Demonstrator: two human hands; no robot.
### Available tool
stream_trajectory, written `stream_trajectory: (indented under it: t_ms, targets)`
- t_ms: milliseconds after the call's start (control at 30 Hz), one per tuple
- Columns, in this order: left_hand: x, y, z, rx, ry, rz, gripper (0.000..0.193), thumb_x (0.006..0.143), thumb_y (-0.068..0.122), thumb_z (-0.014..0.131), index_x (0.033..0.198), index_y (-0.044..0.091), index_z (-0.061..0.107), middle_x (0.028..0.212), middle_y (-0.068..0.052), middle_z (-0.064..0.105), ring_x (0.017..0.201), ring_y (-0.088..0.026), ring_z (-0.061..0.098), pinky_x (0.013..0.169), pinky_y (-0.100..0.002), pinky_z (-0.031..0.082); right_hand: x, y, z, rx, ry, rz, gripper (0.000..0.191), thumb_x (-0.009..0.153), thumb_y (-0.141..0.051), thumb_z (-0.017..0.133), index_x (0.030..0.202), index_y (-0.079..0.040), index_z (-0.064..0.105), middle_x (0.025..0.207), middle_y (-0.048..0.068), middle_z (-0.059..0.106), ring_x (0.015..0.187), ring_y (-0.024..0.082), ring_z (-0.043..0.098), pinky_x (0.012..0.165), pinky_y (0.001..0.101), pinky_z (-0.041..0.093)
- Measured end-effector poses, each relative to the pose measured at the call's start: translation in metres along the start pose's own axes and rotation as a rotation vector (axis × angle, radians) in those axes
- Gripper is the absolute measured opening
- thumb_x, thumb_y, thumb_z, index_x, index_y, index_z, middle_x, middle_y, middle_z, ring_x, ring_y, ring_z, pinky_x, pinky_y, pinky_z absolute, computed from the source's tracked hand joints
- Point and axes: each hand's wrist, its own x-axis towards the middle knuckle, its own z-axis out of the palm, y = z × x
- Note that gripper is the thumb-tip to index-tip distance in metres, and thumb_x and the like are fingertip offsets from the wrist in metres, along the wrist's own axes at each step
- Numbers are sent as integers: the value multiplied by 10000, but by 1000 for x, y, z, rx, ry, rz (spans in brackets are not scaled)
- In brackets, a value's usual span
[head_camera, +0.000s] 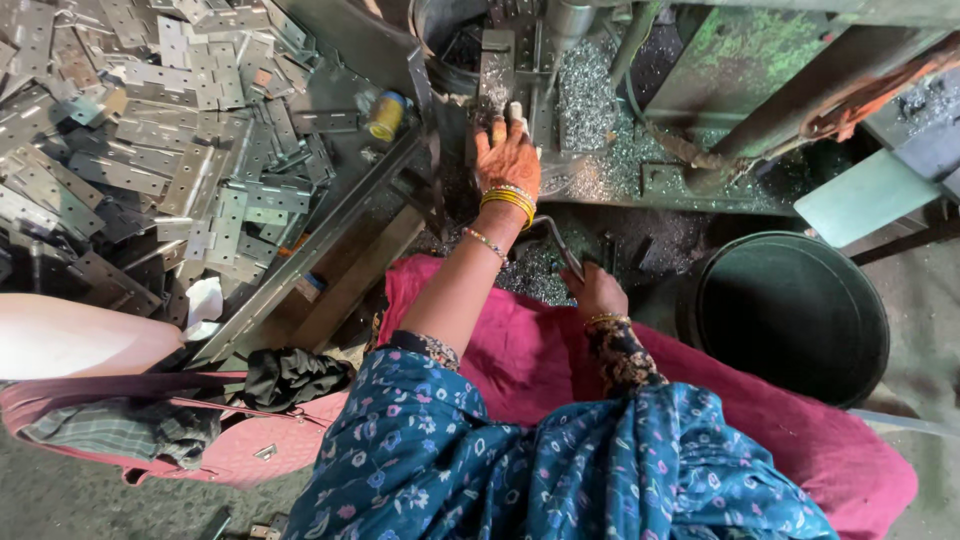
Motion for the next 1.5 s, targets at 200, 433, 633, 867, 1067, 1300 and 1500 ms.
stream_trajectory:
  t_ms: [200, 433, 633, 867, 1067, 1300, 1500]
  targets:
    - [20, 5, -7, 165, -147, 13, 370, 985, 220, 502, 1240, 86, 735, 1576, -120, 456, 1468, -332, 369, 1179, -561, 242, 31, -12, -41, -227, 19, -98, 567, 905, -631, 639, 983, -75, 713, 975, 226, 732, 951, 436, 699, 805, 559, 541]
    - [14, 5, -4, 49, -38, -30, 412, 982, 232, 490, 1295, 65, 700, 1579, -106, 444, 1435, -328, 383, 1154, -599, 212, -2, -32, -45, -203, 8, 8, 553, 931, -623, 611, 1017, -90, 727, 989, 226, 742, 976, 433, 704, 835, 550, 547]
    - [17, 4, -3, 122, -113, -34, 416, 971, 231, 474, 1298, 81, 684, 1573, -74, 437, 1453, -319, 360, 1185, -643, 142, 14, -27, -49, -181, -10, -64, 581, 907, -642, 624, 992, -77, 731, 994, 230, 734, 970, 433, 705, 817, 557, 547]
    - [15, 1, -13, 175, -157, 28, 404, 1011, 241, 471, 1312, 106, 703, 1570, -91, 454, 1505, -345, 322, 1215, -662, 112, -2, -18, -28, -123, -22, 6, 588, 907, -655, 620, 1027, -88, 719, 994, 242, 735, 963, 439, 706, 820, 556, 545]
    - [39, -1, -17, 205, -178, 22, 401, 996, 244, 461, 1283, 112, 708, 1570, -88, 443, 1506, -355, 301, 1200, -656, 108, 24, -15, -41, -301, 48, -211, 628, 928, -671, 601, 1019, -58, 698, 1016, 211, 728, 949, 408, 716, 788, 525, 565]
    - [40, -10, 9, 91, -109, 5, 440, 1001, 200, 432, 1349, 58, 661, 1605, -56, 418, 1490, -313, 307, 1224, -644, 114, 8, -15, -26, -103, -26, -29, 538, 882, -629, 624, 993, -110, 713, 964, 221, 735, 926, 438, 695, 788, 568, 546]
    - [65, -1, 7, 96, -203, -53, 463, 1019, 197, 395, 1420, 72, 590, 1647, -41, 354, 1527, -314, 277, 1213, -649, 101, 29, -8, -37, -236, -16, -32, 588, 917, -668, 605, 973, -91, 705, 956, 209, 735, 890, 413, 726, 772, 536, 571]
